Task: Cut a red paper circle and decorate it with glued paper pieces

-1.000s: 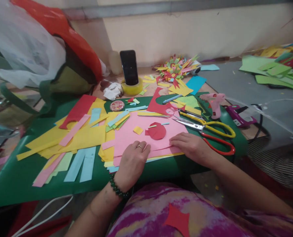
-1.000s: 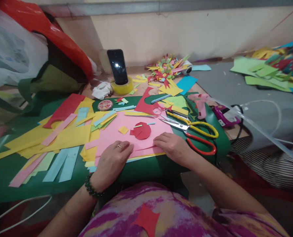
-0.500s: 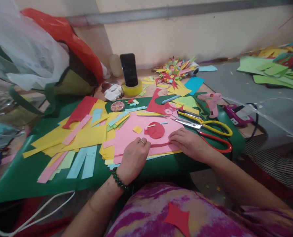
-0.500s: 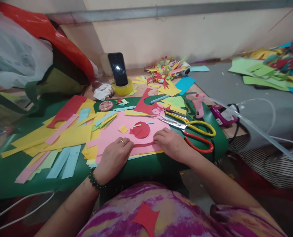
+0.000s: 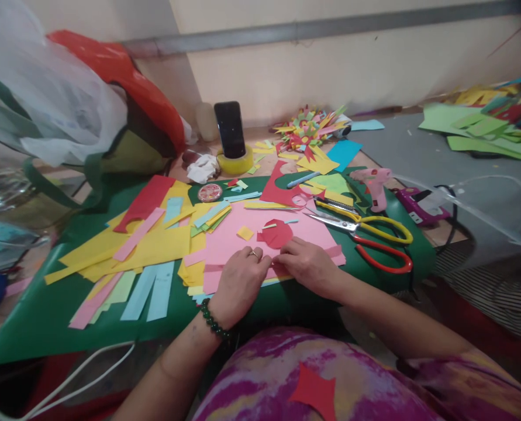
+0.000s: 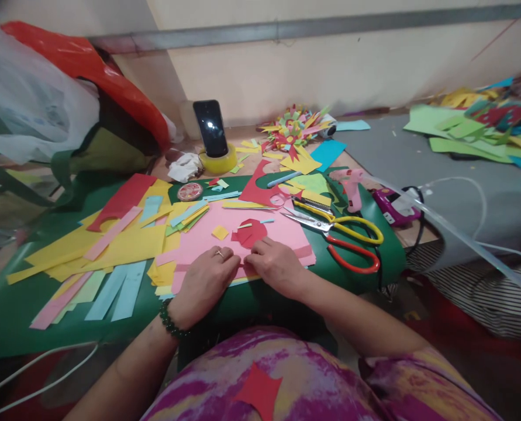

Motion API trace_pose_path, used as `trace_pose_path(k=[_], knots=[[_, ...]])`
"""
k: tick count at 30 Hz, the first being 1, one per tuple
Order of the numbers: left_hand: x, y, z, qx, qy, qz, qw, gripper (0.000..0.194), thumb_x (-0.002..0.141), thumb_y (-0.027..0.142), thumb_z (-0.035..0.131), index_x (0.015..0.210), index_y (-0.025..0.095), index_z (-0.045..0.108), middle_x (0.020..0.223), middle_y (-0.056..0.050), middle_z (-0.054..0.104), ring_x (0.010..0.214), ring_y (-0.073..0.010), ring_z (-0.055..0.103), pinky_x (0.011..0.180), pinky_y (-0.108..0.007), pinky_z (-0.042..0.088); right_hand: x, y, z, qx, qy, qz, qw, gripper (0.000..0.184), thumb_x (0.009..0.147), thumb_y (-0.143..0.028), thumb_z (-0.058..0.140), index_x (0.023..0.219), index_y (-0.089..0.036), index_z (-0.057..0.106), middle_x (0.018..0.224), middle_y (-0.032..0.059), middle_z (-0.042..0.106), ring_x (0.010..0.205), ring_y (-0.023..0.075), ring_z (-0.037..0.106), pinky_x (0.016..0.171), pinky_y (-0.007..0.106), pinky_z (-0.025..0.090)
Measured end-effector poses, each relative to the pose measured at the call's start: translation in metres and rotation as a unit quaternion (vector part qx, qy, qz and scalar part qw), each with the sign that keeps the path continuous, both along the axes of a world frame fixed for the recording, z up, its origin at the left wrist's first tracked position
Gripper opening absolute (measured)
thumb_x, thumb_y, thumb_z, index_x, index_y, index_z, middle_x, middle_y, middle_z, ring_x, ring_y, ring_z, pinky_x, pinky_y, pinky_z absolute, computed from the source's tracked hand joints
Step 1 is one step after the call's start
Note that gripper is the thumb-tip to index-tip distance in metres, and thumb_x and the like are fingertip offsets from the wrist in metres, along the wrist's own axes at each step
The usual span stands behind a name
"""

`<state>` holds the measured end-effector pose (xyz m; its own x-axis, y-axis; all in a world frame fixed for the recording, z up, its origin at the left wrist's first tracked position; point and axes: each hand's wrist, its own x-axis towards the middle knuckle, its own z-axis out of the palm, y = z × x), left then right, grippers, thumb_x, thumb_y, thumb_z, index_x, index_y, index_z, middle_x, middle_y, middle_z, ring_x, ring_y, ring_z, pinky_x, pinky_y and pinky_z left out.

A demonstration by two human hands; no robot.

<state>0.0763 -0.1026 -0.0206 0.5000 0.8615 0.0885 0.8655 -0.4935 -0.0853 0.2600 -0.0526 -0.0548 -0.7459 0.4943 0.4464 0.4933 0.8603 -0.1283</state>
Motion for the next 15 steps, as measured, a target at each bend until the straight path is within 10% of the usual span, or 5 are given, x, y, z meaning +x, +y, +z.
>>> trace_pose_path(k=[15], knots=[[-0.016, -0.008, -0.007, 0.052, -0.052, -0.012, 0.997, 0.019, 0.089, 0.009, 0.055, 0.076, 0.018, 0.064, 0.074, -0.005, 0.062, 0.072, -0.0215, 0.053, 0.067, -0.034, 0.042, 0.013, -0.017, 0.000, 0.062, 0.000, -0.054, 0.997, 0.014, 0.093, -0.016, 0.056, 0.084, -0.016, 0.067, 0.080, 0.0052, 0.066, 0.076, 0.0198, 0.049, 0.068, 0.033, 0.037]])
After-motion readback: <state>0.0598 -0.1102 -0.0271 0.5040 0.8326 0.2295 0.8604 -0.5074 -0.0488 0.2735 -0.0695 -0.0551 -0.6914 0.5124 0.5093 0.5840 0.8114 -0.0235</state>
